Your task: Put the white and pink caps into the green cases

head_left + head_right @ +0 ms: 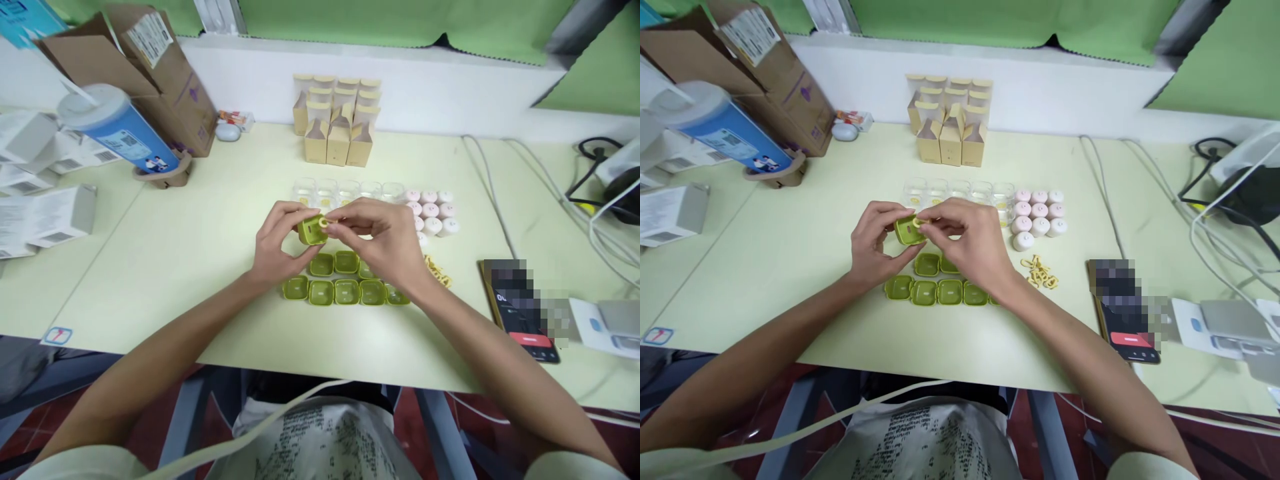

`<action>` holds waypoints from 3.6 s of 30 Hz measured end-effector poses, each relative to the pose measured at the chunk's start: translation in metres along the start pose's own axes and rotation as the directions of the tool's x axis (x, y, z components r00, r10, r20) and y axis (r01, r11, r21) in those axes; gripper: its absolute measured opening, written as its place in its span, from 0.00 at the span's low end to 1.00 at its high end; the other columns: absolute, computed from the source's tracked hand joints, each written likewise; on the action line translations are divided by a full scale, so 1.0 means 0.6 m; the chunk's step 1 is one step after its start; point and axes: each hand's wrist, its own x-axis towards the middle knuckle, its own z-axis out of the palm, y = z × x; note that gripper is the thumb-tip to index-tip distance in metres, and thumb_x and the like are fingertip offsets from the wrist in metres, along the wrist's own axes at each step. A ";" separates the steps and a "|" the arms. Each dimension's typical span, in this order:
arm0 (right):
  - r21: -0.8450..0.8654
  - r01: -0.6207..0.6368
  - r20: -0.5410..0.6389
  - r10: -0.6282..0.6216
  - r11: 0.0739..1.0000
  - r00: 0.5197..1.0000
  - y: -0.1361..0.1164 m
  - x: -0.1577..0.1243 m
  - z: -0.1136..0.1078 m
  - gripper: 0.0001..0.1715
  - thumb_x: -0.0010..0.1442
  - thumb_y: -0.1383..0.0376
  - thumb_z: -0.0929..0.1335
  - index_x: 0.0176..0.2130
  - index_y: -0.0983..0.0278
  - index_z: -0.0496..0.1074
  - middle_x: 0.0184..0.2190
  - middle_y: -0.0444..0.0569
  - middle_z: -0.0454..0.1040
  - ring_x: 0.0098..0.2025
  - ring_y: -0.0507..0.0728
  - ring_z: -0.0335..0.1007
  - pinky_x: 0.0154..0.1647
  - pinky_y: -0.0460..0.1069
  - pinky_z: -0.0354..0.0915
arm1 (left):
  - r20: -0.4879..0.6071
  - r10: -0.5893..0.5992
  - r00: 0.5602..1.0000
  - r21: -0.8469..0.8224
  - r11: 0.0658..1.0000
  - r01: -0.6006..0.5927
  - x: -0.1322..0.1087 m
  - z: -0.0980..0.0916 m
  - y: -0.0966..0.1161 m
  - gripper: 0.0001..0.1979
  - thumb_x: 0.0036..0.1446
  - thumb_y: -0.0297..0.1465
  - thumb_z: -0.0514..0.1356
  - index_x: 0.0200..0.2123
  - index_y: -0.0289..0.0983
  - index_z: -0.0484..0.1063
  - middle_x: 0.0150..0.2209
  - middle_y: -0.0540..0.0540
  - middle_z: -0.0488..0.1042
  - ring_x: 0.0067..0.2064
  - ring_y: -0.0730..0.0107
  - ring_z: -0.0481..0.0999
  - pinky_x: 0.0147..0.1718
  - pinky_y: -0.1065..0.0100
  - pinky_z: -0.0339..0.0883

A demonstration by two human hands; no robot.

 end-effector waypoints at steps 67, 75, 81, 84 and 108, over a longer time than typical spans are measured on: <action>-0.278 0.052 -0.121 -0.088 0.959 0.989 0.012 -0.033 0.063 0.14 0.70 0.71 0.73 0.33 0.60 0.86 0.31 0.45 0.82 0.34 0.54 0.75 0.39 0.52 0.68 | -0.136 0.202 0.970 -0.049 0.976 -0.210 -0.003 0.007 0.020 0.25 0.69 0.35 0.72 0.67 0.51 0.79 0.53 0.48 0.86 0.51 0.60 0.87 0.51 0.58 0.82; 0.013 -0.119 -0.127 0.120 0.993 0.985 0.013 0.005 -0.001 0.17 0.67 0.50 0.80 0.47 0.57 0.86 0.44 0.48 0.87 0.43 0.57 0.81 0.43 0.53 0.78 | -0.093 -0.075 0.993 -0.229 0.972 0.052 0.005 0.007 -0.008 0.29 0.61 0.51 0.77 0.62 0.51 0.82 0.55 0.43 0.82 0.55 0.58 0.83 0.51 0.57 0.82; 0.343 -0.427 0.297 0.335 0.836 0.894 0.022 0.020 -0.012 0.31 0.52 0.45 0.87 0.47 0.60 0.85 0.45 0.50 0.87 0.43 0.59 0.85 0.50 0.57 0.85 | -0.078 -0.049 0.996 -0.250 0.968 0.028 0.001 0.010 -0.008 0.30 0.62 0.54 0.75 0.64 0.56 0.81 0.51 0.45 0.80 0.52 0.60 0.81 0.53 0.55 0.81; 0.401 -0.437 0.308 0.331 0.805 0.892 0.023 0.017 -0.007 0.29 0.51 0.47 0.87 0.45 0.60 0.85 0.44 0.47 0.87 0.42 0.59 0.86 0.53 0.60 0.85 | -0.102 -0.027 0.994 -0.248 0.969 0.000 0.001 0.011 -0.003 0.28 0.63 0.53 0.74 0.65 0.57 0.81 0.50 0.47 0.79 0.50 0.62 0.80 0.51 0.57 0.80; 0.452 -0.410 0.212 0.351 0.792 0.912 0.030 0.011 0.015 0.34 0.50 0.40 0.86 0.42 0.60 0.80 0.43 0.49 0.84 0.41 0.56 0.79 0.36 0.50 0.76 | -0.010 -0.222 0.975 -0.312 0.927 0.208 0.000 0.012 0.003 0.41 0.57 0.62 0.74 0.67 0.51 0.77 0.47 0.45 0.83 0.47 0.60 0.82 0.50 0.57 0.80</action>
